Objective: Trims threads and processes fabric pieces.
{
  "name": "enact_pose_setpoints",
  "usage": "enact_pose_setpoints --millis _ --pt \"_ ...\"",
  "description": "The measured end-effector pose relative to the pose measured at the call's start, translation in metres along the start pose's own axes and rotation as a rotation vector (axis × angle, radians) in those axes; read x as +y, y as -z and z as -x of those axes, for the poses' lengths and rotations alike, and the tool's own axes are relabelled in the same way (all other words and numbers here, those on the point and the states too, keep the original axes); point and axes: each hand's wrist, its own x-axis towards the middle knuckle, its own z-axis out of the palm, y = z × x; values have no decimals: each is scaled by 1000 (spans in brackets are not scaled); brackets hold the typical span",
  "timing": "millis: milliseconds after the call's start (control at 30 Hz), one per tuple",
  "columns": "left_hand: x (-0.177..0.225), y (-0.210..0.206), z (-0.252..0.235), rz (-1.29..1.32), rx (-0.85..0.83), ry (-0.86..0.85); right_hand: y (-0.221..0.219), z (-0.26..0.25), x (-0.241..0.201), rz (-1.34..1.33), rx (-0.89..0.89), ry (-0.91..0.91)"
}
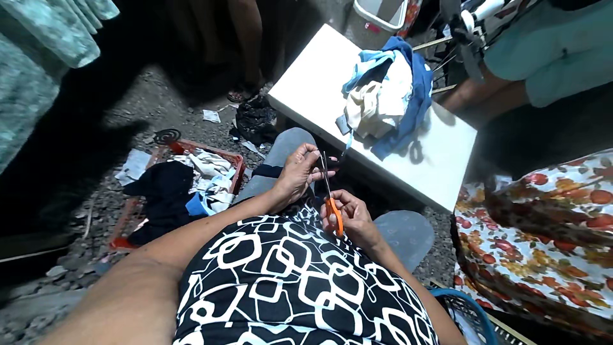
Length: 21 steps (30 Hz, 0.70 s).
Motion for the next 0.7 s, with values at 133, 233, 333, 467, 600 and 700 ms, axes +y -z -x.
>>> enact_pose_setpoints --millis 133,233,333,467,600,700 --pt "3 -2 -1 -25 14 -13 -1 2 -2 1 5 -1" --pt "0 -2 0 -45 -14 -22 -1 2 -1 13 25 -1" --pt "0 -6 2 -38 -17 -6 -2 -2 -1 59 48 7" --pt "-1 -9 3 -21 -18 9 -6 -7 2 156 98 56" --pt "0 -12 6 -24 -15 0 -7 -11 6 186 130 92" --pt "-1 -13 6 -28 -26 4 -7 -12 7 185 147 109"
